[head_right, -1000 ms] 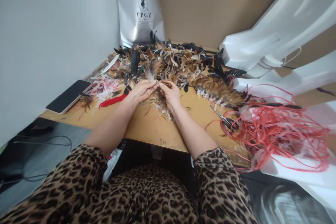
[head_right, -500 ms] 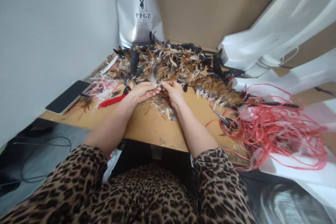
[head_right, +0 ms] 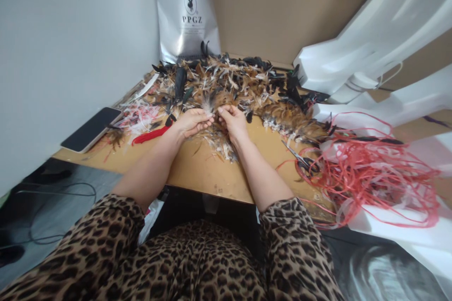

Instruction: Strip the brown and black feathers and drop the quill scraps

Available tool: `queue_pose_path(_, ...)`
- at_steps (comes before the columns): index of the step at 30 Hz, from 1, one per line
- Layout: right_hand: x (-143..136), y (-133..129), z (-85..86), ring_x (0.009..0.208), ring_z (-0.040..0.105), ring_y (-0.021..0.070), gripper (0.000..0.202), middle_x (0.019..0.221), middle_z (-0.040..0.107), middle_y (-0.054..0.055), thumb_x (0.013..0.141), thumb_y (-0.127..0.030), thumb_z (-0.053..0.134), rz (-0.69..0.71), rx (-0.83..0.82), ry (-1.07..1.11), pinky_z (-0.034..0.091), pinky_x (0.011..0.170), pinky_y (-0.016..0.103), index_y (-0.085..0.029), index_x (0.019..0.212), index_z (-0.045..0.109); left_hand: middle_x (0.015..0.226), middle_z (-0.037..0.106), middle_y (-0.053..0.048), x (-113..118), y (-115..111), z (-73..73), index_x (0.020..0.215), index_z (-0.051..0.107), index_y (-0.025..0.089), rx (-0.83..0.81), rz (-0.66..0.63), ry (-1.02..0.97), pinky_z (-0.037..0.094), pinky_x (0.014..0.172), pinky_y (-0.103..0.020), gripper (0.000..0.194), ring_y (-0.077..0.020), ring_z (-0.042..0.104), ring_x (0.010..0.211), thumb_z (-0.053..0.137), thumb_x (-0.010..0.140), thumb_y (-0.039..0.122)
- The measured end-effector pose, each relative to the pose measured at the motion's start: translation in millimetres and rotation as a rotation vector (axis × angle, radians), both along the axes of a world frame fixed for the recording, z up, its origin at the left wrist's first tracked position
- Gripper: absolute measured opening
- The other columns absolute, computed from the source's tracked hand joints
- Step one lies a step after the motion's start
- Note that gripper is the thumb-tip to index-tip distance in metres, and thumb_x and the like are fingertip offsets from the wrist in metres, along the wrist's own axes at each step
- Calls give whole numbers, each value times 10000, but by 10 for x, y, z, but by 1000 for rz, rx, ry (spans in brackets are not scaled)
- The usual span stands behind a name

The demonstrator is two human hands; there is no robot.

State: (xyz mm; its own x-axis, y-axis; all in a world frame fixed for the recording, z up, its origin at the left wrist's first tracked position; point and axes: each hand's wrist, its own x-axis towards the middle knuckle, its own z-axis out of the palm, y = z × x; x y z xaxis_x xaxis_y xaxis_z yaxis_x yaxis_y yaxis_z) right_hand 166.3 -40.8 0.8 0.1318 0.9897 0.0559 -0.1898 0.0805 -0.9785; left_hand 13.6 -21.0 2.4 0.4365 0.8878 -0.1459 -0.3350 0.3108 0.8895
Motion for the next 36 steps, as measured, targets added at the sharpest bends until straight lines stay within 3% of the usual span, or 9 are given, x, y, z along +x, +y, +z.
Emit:
queue_pose_path(3,87,9,17,513,448,78,247,580,550,-42,649,-396,690,-79,84,-185,367,525,224,-180,734,604,639,662,-46,-43,60,3,710,649,55,7,126,-60,454,515,-129,64,-35,576,504,662,755,98)
queue_pose_path(6,171,5,7,565,490,102,169,621,596,-14,691,-336,648,-45,174,-566,394,593,250,-169,707,631,632,654,-30,-95,115,11,746,650,68,-25,228,-115,442,511,-117,38,-28,573,515,642,772,94)
queue_pose_path(11,161,-65,-8,730,566,169,143,801,652,37,722,-309,632,67,241,-1221,401,667,284,-195,799,671,641,657,-34,-130,143,0,759,651,61,-40,248,-117,446,501,-120,37,-32,579,514,632,776,88)
queue_pose_path(14,131,-96,-4,797,579,197,142,909,649,70,773,-267,573,90,226,-1454,395,662,291,-207,846,680,659,667,-46,-126,147,-27,754,651,58,-45,243,-98,448,498,-118,32,-33,582,515,651,760,89)
queue_pose_path(16,145,-95,-2,813,582,198,176,924,637,76,812,-239,516,57,255,-1480,396,658,288,-209,857,683,687,680,-60,-129,151,-44,748,650,55,-44,233,-88,452,503,-119,32,-38,592,529,649,761,85)
queue_pose_path(20,239,-67,2,856,579,179,201,934,610,61,848,-250,488,-78,447,-1328,419,701,272,-214,924,671,777,709,-87,-149,151,-63,778,655,58,-45,184,-90,469,525,-126,49,-52,623,582,607,784,62)
queue_pose_path(28,310,-33,-26,850,544,161,238,909,588,66,887,-247,444,-208,693,-1261,423,745,268,-218,937,674,869,718,-134,-153,89,-32,782,659,50,-116,-14,-73,488,531,-145,74,-97,667,646,587,795,56)
queue_pose_path(32,307,-21,-38,876,528,170,273,922,588,74,897,-248,408,-200,676,-1294,415,780,285,-223,940,677,873,715,-155,-120,53,-44,817,673,37,-111,-105,-44,501,555,-155,76,-97,665,638,622,783,82)
queue_pose_path(36,283,-52,-12,907,523,180,301,953,591,81,901,-252,382,-157,583,-1321,405,818,303,-231,952,678,816,711,-139,-80,42,-67,810,684,23,-107,-118,-32,496,566,-144,84,-78,651,619,630,776,78)
